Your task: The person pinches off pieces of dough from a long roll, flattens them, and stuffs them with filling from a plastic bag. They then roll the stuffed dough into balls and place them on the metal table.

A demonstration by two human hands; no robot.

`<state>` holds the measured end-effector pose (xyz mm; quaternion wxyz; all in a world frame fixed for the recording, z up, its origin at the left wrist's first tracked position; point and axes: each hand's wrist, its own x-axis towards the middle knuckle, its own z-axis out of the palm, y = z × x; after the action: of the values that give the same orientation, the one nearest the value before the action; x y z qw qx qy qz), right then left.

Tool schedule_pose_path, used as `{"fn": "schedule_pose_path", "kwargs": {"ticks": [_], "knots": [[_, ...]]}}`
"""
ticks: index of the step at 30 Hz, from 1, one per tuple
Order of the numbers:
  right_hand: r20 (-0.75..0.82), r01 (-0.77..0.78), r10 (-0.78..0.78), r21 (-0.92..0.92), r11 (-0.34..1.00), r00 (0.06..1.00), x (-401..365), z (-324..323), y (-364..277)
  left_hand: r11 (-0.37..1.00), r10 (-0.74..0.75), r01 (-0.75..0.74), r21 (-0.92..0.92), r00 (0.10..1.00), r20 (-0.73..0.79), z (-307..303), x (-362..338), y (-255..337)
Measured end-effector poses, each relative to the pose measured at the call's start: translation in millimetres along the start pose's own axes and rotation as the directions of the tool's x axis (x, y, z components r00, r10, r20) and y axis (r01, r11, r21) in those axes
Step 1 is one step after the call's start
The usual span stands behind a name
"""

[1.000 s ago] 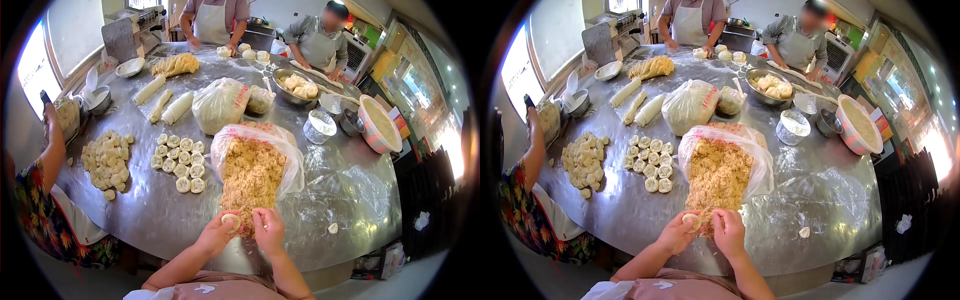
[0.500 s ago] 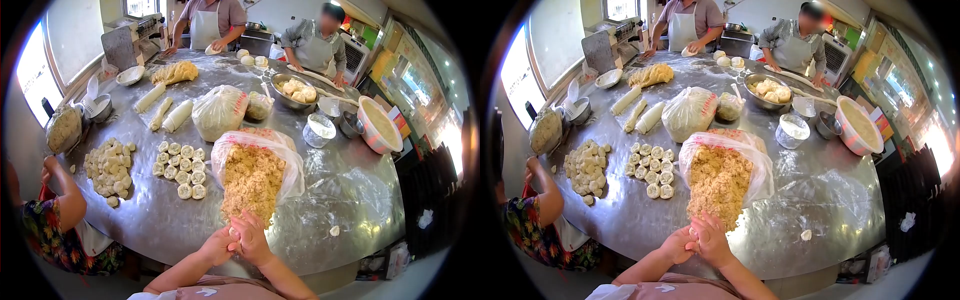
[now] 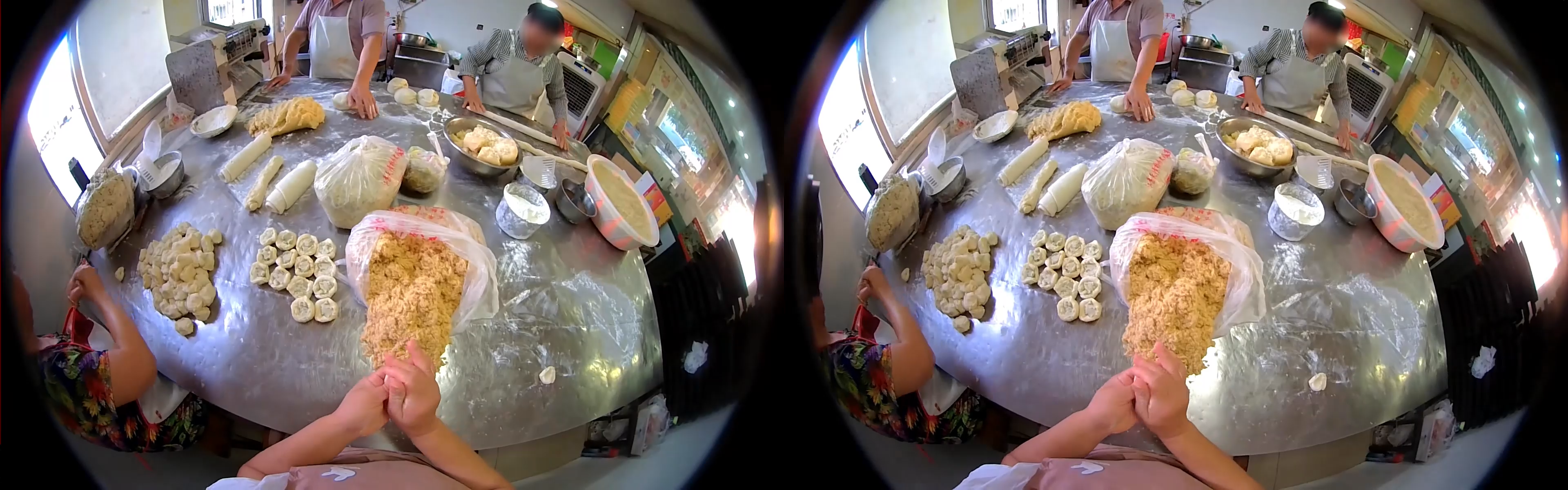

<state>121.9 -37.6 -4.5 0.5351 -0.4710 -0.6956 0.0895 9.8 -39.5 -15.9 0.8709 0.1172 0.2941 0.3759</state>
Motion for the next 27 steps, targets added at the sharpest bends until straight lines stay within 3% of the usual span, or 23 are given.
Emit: {"fn": "schedule_pose_path", "kwargs": {"ticks": [3, 6, 7, 9, 12, 14, 16, 17, 18, 20, 21, 22, 24, 25, 27], "knots": [[0.015, 0.071, -0.070, -0.077, 0.994, 0.997, 4, 1, -5, 0.993, -0.024, 0.036, 0.115, 0.994, -0.105, 9, -3, 8], [0.005, -0.015, 0.015, -0.047, 0.999, 1.000, -1, 4, 0, 0.989, 0.080, -0.060, 0.138, 0.986, -0.149, 13, 0, 1], [-0.011, -0.178, 0.179, 0.072, 0.981, 0.984, -1, 4, 1, 0.983, 0.143, -0.124, 0.132, 0.978, -0.149, 25, -2, 0], [0.016, -0.470, 0.489, 0.303, 0.829, 0.872, 2, 4, 2, 0.944, 0.278, -0.247, 0.219, 0.953, -0.122, 27, -2, -4], [0.116, -0.632, 0.791, 0.675, 0.381, 0.601, 9, 5, 7, 0.756, 0.469, -0.399, 0.519, 0.883, -0.004, 18, 1, -13], [0.208, -0.601, 0.695, 0.700, 0.385, 0.688, 10, 4, 3, 0.519, 0.560, -0.445, 0.729, 0.822, 0.103, 21, -4, -5], [0.216, -0.519, 0.612, 0.768, 0.375, 0.761, -1, 9, 5, 0.407, 0.649, -0.506, 0.760, 0.746, 0.149, 8, 0, -2], [0.255, -0.544, 0.501, 0.588, 0.598, 0.827, -1, 5, 1, 0.356, 0.678, -0.532, 0.768, 0.713, 0.179, 6, 5, -6], [0.253, -0.540, 0.499, 0.593, 0.597, 0.829, 1, -1, -2, 0.253, 0.688, -0.547, 0.798, 0.682, 0.250, 10, 8, -7], [0.315, -0.544, 0.458, 0.632, 0.552, 0.831, 0, 6, -12, 0.009, 0.726, -0.517, 0.856, 0.592, 0.350, 10, -1, 4], [0.349, -0.561, 0.451, 0.638, 0.527, 0.821, -4, 7, -7, -0.051, 0.726, -0.476, 0.878, 0.586, 0.359, 17, -5, 5], [0.319, -0.527, 0.483, 0.754, 0.391, 0.815, -11, 18, -5, -0.132, 0.726, -0.475, 0.870, 0.551, 0.411, 16, -11, 11], [0.420, -0.615, 0.511, 0.729, 0.301, 0.749, -4, 7, -9, -0.271, 0.669, -0.533, 0.801, 0.495, 0.555, 21, -6, 17], [0.392, -0.668, 0.579, 0.627, 0.401, 0.715, -3, 2, -11, -0.312, 0.582, -0.526, 0.791, 0.553, 0.597, 6, -2, 15], [0.307, -0.747, 0.688, 0.387, 0.540, 0.657, 5, 3, -12, -0.097, 0.684, -0.597, 0.796, 0.541, 0.489, 21, -6, 7]]}}
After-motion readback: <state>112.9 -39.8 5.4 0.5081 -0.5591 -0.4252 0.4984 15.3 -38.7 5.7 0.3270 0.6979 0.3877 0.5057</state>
